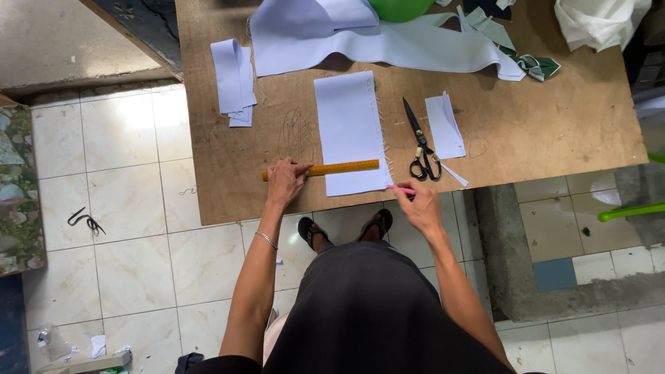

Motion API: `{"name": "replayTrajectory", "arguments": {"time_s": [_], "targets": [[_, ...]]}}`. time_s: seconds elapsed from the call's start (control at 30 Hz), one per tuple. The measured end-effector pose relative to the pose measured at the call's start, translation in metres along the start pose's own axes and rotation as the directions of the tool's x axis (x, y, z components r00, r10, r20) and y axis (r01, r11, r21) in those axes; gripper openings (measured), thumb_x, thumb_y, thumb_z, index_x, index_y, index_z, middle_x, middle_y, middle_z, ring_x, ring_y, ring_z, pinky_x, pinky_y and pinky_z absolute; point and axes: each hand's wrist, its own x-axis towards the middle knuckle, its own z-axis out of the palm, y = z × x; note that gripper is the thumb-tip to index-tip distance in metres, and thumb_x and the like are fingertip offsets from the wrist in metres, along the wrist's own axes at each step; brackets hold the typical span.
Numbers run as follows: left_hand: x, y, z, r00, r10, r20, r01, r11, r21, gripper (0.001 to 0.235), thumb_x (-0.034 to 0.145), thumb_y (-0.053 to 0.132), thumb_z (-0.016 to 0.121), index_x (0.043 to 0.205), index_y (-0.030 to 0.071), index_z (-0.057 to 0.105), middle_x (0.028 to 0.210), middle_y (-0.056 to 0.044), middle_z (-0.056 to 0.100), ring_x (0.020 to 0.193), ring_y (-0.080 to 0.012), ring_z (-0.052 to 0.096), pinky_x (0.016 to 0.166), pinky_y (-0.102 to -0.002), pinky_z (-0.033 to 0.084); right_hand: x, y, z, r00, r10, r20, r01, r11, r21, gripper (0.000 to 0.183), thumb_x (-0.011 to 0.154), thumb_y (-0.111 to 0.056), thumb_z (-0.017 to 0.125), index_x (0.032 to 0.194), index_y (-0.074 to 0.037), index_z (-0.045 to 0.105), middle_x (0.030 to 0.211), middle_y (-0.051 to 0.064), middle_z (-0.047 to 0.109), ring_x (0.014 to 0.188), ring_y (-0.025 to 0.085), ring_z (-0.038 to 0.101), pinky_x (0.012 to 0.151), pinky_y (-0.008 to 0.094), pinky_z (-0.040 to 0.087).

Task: The person measures and marks a piece of light blue fabric using a ruler and a pink marker, then cuts it into strips and shapes with scissors. After cutting, the person folds a large white cloth on the table.

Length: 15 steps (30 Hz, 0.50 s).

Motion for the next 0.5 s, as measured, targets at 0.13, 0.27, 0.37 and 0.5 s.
{"name": "replayTrajectory", "arguments": {"time_s": [0.13,0.27,0.37,0.5], "targets": [[-0.001,-0.004,0.003,1.000,0.024,-0.019,-0.024,1.000,0.019,0.026,0.094,0.026,0.070,0.115,0.040,0.076,0.108,-0.003,0.068,0.111,-0.0267,0.064,0.109,-0.054,0.040,0.020,-0.006,0.060,0.995,-0.085,0.057,0.077,0.988,0.137,0.021,0.087,-0.022,0.081,0.102,-0.008,0.075,0.091,0.016,0.078,0.090,0.034,0.075,0.073,0.044,0.060],[0.000,-0.006,0.008,0.998,0.042,-0.035,-0.041,0.999,0.025,0.025,0.094,0.027,0.071,0.114,0.040,0.076,0.107,-0.003,0.066,0.111,-0.0261,0.064,0.108,-0.053,0.040,0.050,-0.013,0.105,0.952,-0.236,0.197,0.235,0.972,0.025,0.020,0.095,-0.017,0.068,0.114,-0.014,0.073,0.094,0.012,0.078,0.086,0.034,0.075,0.075,0.044,0.060],[0.000,-0.005,0.007,0.999,0.032,-0.042,-0.031,0.999,0.021,0.027,0.094,0.025,0.070,0.116,0.040,0.076,0.107,-0.003,0.066,0.111,-0.0248,0.063,0.108,-0.051,0.039,0.052,-0.027,0.110,0.948,-0.234,0.218,0.245,0.969,-0.027,0.022,0.097,-0.015,0.064,0.117,-0.014,0.073,0.100,0.013,0.078,0.088,0.034,0.075,0.075,0.044,0.061],[0.004,-0.015,0.016,0.998,0.040,-0.043,-0.041,0.999,-0.011,0.028,0.094,0.027,0.070,0.117,0.042,0.074,0.108,-0.003,0.065,0.113,-0.0257,0.062,0.108,-0.050,0.037,0.039,-0.057,0.095,0.948,-0.187,0.259,0.218,0.972,-0.093,0.025,0.098,-0.015,0.060,0.119,-0.011,0.073,0.099,0.017,0.078,0.089,0.037,0.076,0.075,0.047,0.061]]}}
